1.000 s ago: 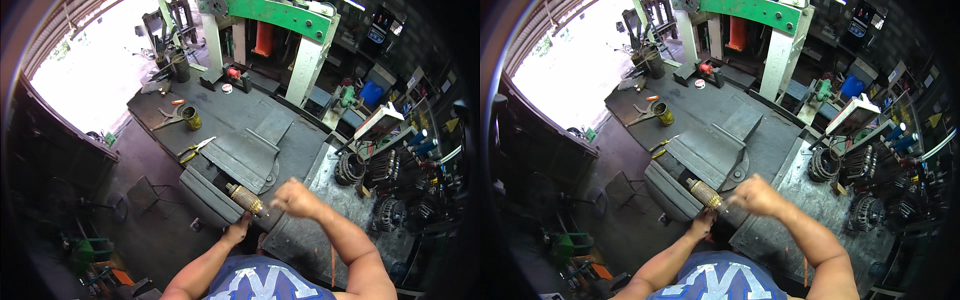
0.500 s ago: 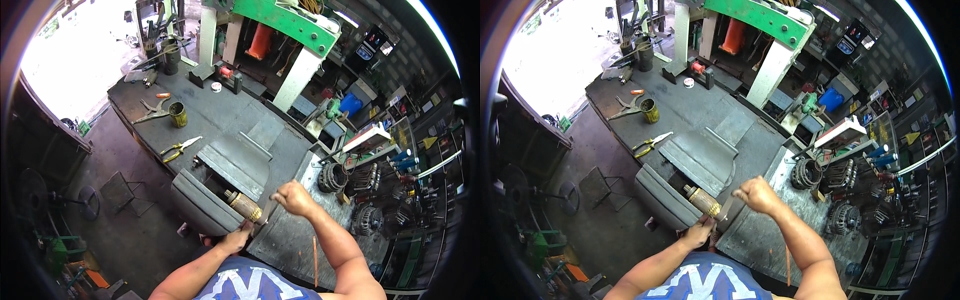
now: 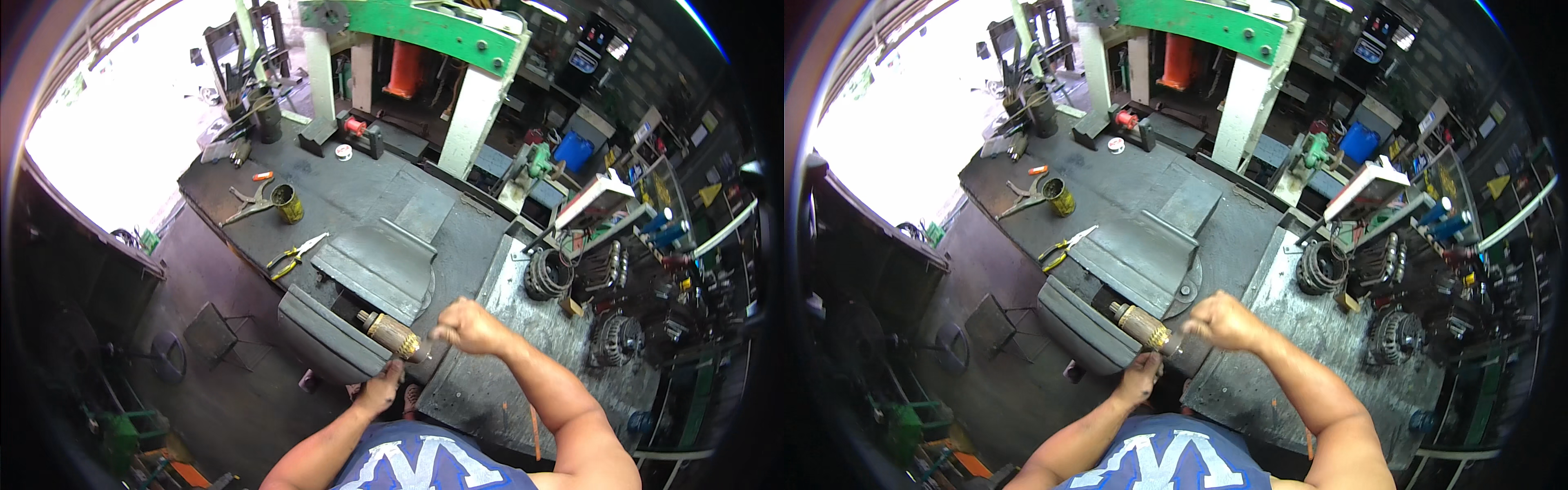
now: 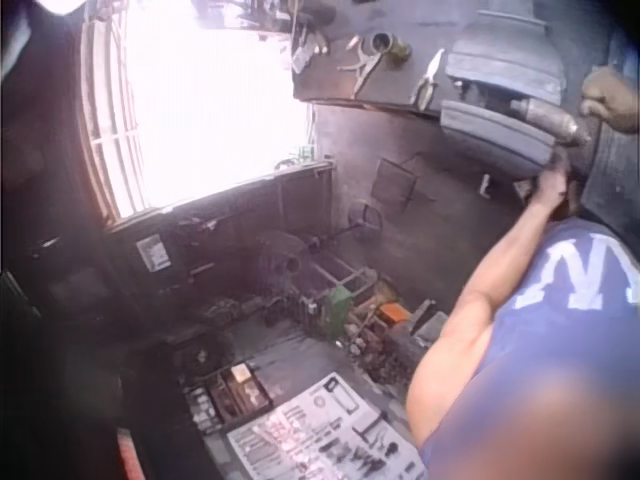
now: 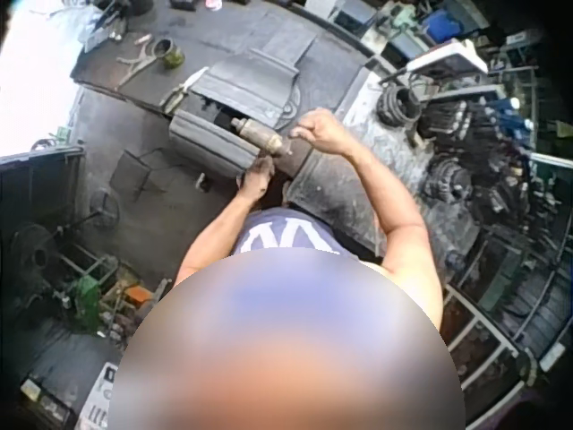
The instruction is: The person uses a hooked metal tool to scrape and clean a cylindrical metal part clamped in a bench vise. They repeatedly scrape the surface, rotate the part, and inspect it by hand throughout the clip.
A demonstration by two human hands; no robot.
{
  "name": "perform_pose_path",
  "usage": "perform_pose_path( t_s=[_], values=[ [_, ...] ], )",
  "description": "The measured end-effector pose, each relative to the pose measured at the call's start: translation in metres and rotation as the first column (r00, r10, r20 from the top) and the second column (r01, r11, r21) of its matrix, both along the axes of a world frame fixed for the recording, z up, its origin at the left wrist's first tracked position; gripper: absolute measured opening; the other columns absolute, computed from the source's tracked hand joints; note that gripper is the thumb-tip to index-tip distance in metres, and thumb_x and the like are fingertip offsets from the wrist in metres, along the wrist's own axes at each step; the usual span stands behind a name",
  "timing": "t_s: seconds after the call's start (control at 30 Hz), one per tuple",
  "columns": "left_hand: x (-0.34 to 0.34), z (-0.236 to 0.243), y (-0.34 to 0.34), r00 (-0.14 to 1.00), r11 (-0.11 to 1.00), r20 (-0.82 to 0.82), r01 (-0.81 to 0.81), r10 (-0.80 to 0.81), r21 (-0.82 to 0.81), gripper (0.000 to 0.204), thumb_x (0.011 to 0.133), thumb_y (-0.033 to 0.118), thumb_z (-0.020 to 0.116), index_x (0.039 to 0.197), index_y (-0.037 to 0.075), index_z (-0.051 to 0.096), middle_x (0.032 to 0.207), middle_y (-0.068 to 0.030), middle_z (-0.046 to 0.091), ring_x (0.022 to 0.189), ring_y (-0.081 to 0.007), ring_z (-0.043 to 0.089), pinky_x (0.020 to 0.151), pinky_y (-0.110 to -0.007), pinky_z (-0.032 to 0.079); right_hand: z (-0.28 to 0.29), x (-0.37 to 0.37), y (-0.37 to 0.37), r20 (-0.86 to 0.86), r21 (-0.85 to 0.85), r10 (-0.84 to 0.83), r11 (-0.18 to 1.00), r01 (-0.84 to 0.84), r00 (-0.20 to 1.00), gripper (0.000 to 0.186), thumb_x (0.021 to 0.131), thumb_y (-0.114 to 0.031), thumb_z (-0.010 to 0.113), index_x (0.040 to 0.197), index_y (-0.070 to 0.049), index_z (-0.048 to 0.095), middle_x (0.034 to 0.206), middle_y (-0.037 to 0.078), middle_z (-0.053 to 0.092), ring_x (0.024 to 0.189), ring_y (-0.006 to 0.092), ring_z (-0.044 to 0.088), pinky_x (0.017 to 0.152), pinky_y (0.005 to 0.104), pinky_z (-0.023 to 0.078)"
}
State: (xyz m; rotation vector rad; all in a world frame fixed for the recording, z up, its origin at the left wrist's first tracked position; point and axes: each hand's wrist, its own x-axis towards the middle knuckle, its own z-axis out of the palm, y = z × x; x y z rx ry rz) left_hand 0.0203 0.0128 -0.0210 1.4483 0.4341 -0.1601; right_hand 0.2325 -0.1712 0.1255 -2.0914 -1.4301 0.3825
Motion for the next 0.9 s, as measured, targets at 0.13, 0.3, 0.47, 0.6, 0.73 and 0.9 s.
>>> perform_pose_path(
  t_s=[0.13, 0.3, 0.47, 0.6, 0.73, 0.9],
  values=[
    [-0.006, 0.005, 0.002, 0.989, 0.988, 0.122, 0.103, -0.089, -0.117, 0.052, 0.118, 0.048, 0.051, 0.083, 0.012, 0.059, 0.072, 0.0053, 0.050, 0.066, -0.0077, 0.046, 0.062, -0.030, 0.037, -0.001, 0.002, 0.006, 0.039, -0.050, -0.260, 0.964, 0.262, 0.965, 0.029, 0.104, -0.034, 0.074, 0.093, -0.008, 0.082, 0.084, 0.015, 0.075, 0.079, 0.0383, 0.072, 0.074, 0.0500, 0.057],
    [0.005, 0.025, -0.005, 0.980, 0.973, -0.142, -0.159, 0.136, -0.169, 0.049, 0.118, 0.043, 0.056, 0.080, 0.013, 0.063, 0.068, 0.0058, 0.052, 0.060, -0.0062, 0.044, 0.056, -0.029, 0.033, -0.006, -0.008, 0.007, -0.052, 0.076, -0.034, 0.996, 0.038, 0.998, 0.028, 0.104, -0.034, 0.074, 0.097, -0.009, 0.083, 0.090, 0.015, 0.078, 0.086, 0.0369, 0.076, 0.079, 0.0480, 0.061],
    [-0.022, 0.104, -0.026, 0.968, 0.986, 0.197, -0.141, 0.156, -0.087, 0.052, 0.116, 0.041, 0.060, 0.079, 0.005, 0.066, 0.066, 0.0030, 0.056, 0.062, -0.0070, 0.049, 0.056, -0.030, 0.038, -0.045, 0.023, -0.017, -0.089, -0.040, -0.426, 0.905, 0.424, 0.900, 0.033, 0.106, -0.034, 0.072, 0.098, -0.004, 0.082, 0.085, 0.025, 0.073, 0.074, 0.0402, 0.071, 0.070, 0.0495, 0.056],
    [-0.033, 0.134, -0.039, 0.960, 0.969, 0.241, 0.087, -0.144, 0.232, 0.051, 0.115, 0.036, 0.064, 0.081, -0.002, 0.066, 0.066, -0.0043, 0.059, 0.065, -0.0103, 0.047, 0.058, -0.034, 0.042, -0.074, 0.002, -0.064, -0.284, 0.018, -0.480, 0.863, 0.505, 0.830, 0.039, 0.106, -0.035, 0.073, 0.092, 0.000, 0.076, 0.078, 0.026, 0.066, 0.065, 0.0368, 0.062, 0.066, 0.0483, 0.051],
    [-0.050, 0.118, -0.045, 0.961, 0.901, 0.156, 0.150, -0.230, 0.407, 0.044, 0.115, 0.033, 0.064, 0.089, -0.002, 0.073, 0.071, 0.0003, 0.064, 0.067, -0.0071, 0.055, 0.061, -0.030, 0.047, -0.079, -0.038, -0.108, -0.332, -0.061, -0.528, 0.839, 0.541, 0.782, 0.042, 0.105, -0.034, 0.075, 0.086, 0.004, 0.070, 0.075, 0.026, 0.064, 0.063, 0.0349, 0.059, 0.066, 0.0473, 0.050],
    [-0.063, 0.101, -0.053, 0.978, 0.907, 0.095, 0.131, -0.184, 0.401, 0.049, 0.113, 0.039, 0.066, 0.084, 0.000, 0.070, 0.061, -0.0047, 0.057, 0.054, -0.0129, 0.055, 0.053, -0.036, 0.043, -0.087, -0.070, -0.134, -0.309, -0.009, -0.519, 0.839, 0.544, 0.797, 0.037, 0.102, -0.030, 0.078, 0.090, 0.004, 0.071, 0.083, 0.025, 0.068, 0.070, 0.0377, 0.064, 0.068, 0.0492, 0.051]
  ],
)
